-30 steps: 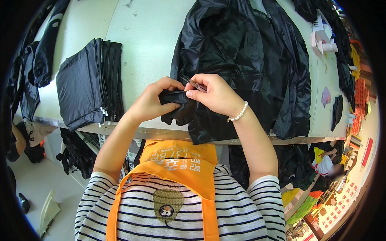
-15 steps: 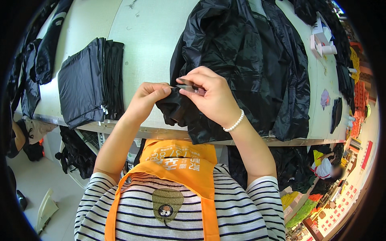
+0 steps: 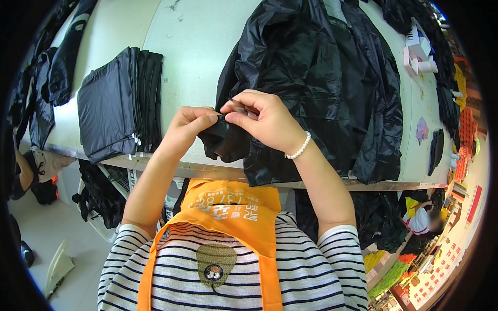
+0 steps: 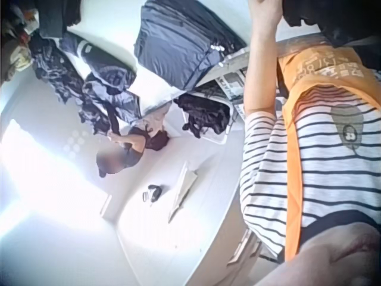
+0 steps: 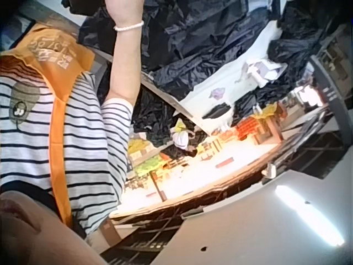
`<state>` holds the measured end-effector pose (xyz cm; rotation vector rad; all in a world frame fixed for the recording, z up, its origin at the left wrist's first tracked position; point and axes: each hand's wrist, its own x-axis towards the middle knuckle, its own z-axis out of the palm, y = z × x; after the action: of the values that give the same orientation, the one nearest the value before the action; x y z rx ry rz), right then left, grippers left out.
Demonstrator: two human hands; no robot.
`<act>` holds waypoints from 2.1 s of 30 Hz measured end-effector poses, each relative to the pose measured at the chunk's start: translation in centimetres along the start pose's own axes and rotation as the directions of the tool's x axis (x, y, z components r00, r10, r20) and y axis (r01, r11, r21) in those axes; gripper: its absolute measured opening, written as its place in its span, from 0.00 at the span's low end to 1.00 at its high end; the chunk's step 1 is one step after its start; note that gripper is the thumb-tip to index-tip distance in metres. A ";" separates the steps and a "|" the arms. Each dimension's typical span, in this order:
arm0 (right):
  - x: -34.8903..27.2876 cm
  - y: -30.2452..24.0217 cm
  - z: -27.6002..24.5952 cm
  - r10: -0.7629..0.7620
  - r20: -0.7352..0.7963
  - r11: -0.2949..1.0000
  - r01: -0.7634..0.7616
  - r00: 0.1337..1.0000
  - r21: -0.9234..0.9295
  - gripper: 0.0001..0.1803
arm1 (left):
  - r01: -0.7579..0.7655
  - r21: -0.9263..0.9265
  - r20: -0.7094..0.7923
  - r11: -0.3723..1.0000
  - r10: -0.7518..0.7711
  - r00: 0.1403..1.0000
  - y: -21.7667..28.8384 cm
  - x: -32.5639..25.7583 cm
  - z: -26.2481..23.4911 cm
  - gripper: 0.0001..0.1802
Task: The person folds black garments on a white table, smoothing and aligning them into compact rectangles. The person uses small scissors to trim loose threads and then places the folded items into a white plastic basket.
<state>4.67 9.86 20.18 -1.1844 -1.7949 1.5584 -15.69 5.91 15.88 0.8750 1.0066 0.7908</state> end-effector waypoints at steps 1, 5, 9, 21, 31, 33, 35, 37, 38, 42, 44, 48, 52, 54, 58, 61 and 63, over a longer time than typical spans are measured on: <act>0.1 -0.2 0.1 -0.050 0.015 0.998 0.051 0.999 -0.040 0.06 | -0.013 0.021 -0.003 1.000 0.013 1.000 -0.1 0.1 0.0 0.12; 0.6 0.1 0.1 -0.003 0.041 1.000 0.004 0.999 -0.024 0.06 | -0.107 0.073 -0.038 0.992 0.110 0.993 -0.4 0.4 0.3 0.12; 0.4 1.8 0.9 0.145 0.022 0.956 -0.146 0.989 0.255 0.09 | -0.109 0.215 -0.038 0.971 0.119 0.992 0.0 0.3 0.6 0.11; 0.5 1.2 -0.6 -0.153 0.118 0.974 0.170 0.981 -0.149 0.12 | -0.039 0.285 -0.055 0.958 0.057 0.997 0.8 -0.2 0.5 0.11; 0.9 -0.7 -2.1 -0.190 0.397 0.848 0.354 0.898 -0.393 0.09 | 0.028 0.344 -0.042 0.939 -0.015 0.999 0.5 0.4 0.5 0.12; 0.9 -1.2 -2.2 -0.154 0.446 0.821 0.366 0.882 -0.439 0.09 | 0.047 0.340 -0.025 0.939 -0.041 0.999 0.4 0.5 0.5 0.13; 1.3 -0.6 -2.4 -0.148 0.440 0.937 0.268 0.886 -0.223 0.08 | 0.077 0.340 0.000 0.937 -0.082 0.997 0.6 0.5 0.5 0.13; 1.5 0.6 -2.6 -0.164 0.404 0.986 0.156 0.900 0.054 0.08 | 0.031 0.247 0.009 0.969 -0.034 0.999 0.6 0.4 0.8 0.13; 1.7 2.5 -2.4 -0.221 0.353 0.965 0.150 0.909 0.217 0.09 | 0.006 0.199 0.016 0.980 -0.010 1.000 0.6 0.5 1.0 0.13; 1.0 3.0 -1.2 0.029 0.311 0.860 -0.182 0.950 0.476 0.11 | 0.023 0.160 -0.025 0.987 -0.019 1.000 0.9 0.5 0.9 0.11; 0.7 3.0 -0.4 0.041 0.125 0.883 -0.095 0.991 0.459 0.11 | -0.014 0.078 -0.087 0.997 0.021 0.996 0.2 0.4 1.0 0.11; -1.4 2.6 -0.5 -0.063 -0.135 0.959 0.098 0.989 0.266 0.09 | -0.031 0.020 -0.112 0.999 0.033 0.993 0.9 -0.3 0.8 0.13; -3.0 1.3 -0.2 -0.200 -0.094 0.970 0.183 0.975 -0.157 0.08 | -0.078 0.038 -0.116 0.996 0.081 0.990 1.5 -0.6 1.0 0.14; -3.0 1.0 0.1 -0.249 -0.088 0.952 0.227 0.964 -0.206 0.09 | -0.075 0.059 -0.099 0.995 0.081 0.992 1.7 -0.6 1.2 0.14; -2.8 0.7 0.4 -0.283 -0.122 0.944 0.254 0.951 -0.210 0.09 | -0.062 0.107 -0.106 0.992 0.073 0.992 1.8 -0.6 1.5 0.14; -2.6 0.5 0.8 -0.298 -0.141 0.942 0.268 0.944 -0.201 0.09 | -0.062 0.089 -0.108 0.994 0.072 0.992 2.0 -0.8 1.5 0.14; -2.4 0.6 0.8 -0.307 -0.141 0.938 0.274 0.941 -0.214 0.09 | -0.061 0.067 -0.096 0.996 0.067 0.993 2.0 -0.8 1.5 0.14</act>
<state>5.42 7.38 19.81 -1.0426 -1.9336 1.1016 -14.91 5.71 18.41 0.9343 1.0996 0.8666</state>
